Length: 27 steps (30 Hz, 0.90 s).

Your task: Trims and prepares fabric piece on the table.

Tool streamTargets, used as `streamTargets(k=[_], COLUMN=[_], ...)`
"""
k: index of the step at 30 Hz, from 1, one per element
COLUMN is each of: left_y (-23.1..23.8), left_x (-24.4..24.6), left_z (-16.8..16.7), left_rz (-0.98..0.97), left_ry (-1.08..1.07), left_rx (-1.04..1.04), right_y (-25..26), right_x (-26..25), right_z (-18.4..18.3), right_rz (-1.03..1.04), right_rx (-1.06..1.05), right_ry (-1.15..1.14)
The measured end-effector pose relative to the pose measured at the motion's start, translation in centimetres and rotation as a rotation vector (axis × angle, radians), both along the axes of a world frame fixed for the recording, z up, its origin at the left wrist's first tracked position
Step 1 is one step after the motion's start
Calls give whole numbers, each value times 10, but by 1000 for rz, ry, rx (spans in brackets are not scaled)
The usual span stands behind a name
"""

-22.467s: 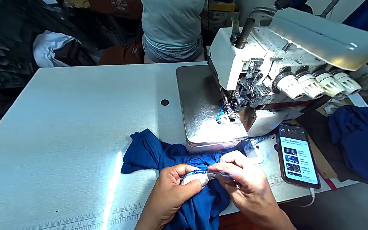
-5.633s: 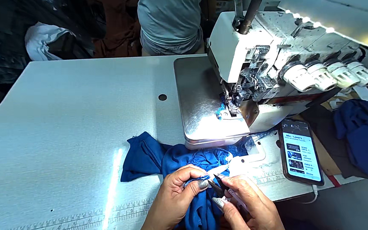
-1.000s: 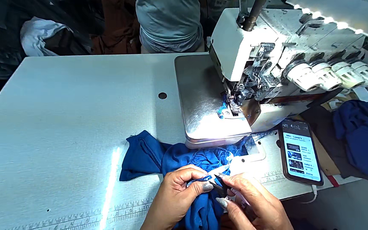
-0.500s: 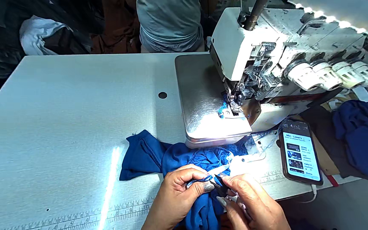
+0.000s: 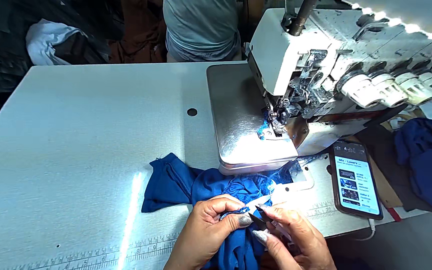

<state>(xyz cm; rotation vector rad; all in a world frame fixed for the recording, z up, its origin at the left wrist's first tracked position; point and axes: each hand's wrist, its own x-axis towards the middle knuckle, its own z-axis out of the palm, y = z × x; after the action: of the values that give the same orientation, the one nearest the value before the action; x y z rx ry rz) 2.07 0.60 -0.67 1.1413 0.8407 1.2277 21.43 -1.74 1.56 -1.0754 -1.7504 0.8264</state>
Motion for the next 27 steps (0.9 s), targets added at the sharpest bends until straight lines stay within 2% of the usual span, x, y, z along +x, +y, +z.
streamTargets(k=[13,27], left_y=[-1,-1], left_x=[3,2], left_z=[0,0], left_rz=[26,22], left_ry=[56,43], left_rx=[46,29], right_y=[-2,-2], right_x=[1,1], right_z=[26,21], right_rz=[-10,-18], right_rx=[-54,-23], right_ry=[-246,-226])
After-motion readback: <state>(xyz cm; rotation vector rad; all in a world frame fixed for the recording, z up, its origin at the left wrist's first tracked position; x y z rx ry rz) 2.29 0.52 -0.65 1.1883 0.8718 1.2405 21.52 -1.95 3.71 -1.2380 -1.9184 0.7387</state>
